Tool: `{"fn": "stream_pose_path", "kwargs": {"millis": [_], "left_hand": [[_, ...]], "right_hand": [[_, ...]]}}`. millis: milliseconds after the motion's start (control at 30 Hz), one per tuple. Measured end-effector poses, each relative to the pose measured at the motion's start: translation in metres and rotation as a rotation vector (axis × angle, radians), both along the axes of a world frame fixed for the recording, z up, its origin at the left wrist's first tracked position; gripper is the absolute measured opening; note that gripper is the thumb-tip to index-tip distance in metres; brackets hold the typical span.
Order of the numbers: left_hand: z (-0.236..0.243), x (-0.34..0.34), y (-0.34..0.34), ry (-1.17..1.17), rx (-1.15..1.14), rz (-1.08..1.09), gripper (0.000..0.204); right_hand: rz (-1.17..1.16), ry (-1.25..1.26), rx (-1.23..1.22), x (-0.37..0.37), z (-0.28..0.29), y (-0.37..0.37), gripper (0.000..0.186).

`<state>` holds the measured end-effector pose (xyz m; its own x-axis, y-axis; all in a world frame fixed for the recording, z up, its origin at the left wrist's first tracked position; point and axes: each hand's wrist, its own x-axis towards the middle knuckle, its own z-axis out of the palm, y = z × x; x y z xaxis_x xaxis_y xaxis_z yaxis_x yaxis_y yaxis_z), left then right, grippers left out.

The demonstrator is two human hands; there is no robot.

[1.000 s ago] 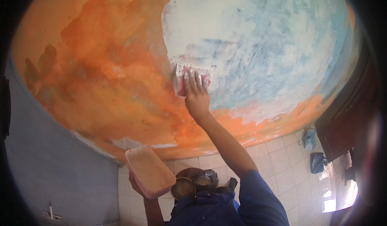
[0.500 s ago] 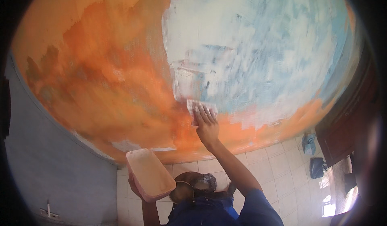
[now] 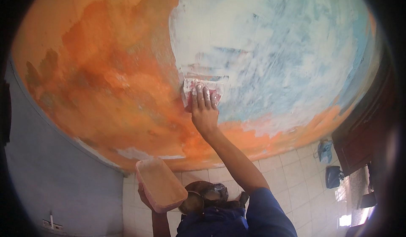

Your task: The person applies a white plaster material to a multi-colored wall using a handheld spreader, periodically scooping more material from a rectangular plastic container.

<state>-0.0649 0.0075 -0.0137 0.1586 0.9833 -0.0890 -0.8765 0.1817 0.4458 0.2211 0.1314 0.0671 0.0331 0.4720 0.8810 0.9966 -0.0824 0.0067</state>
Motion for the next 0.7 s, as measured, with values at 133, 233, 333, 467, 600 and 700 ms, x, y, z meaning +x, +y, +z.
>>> {"fn": "stream_pose_path", "kwargs": {"millis": [133, 233, 333, 467, 600, 700], "left_hand": [[0.007, 0.002, 0.0, -0.015, 0.033, -0.015, 0.057], [0.018, 0.004, -0.001, -0.026, 0.056, -0.038, 0.057], [0.004, -0.005, 0.0, -0.057, 0.074, -0.046, 0.06], [0.019, -0.002, -0.012, 0.037, 0.099, 0.002, 0.059], [0.014, 0.001, -0.012, 0.075, -0.037, 0.054, 0.06], [0.016, 0.005, -0.017, 0.155, -0.172, 0.126, 0.06]], "right_hand": [[-0.108, -0.051, -0.085, 0.002, -0.025, 0.006, 0.055], [-0.113, 0.011, -0.205, 0.001, -0.056, 0.003, 0.054], [-0.024, 0.049, -0.38, -0.009, -0.103, -0.028, 0.052], [0.013, 0.253, -0.405, 0.002, -0.118, -0.059, 0.042], [0.13, 0.158, 0.066, 0.004, -0.036, -0.063, 0.05], [0.13, 0.11, 0.109, 0.005, 0.023, -0.044, 0.053]]}}
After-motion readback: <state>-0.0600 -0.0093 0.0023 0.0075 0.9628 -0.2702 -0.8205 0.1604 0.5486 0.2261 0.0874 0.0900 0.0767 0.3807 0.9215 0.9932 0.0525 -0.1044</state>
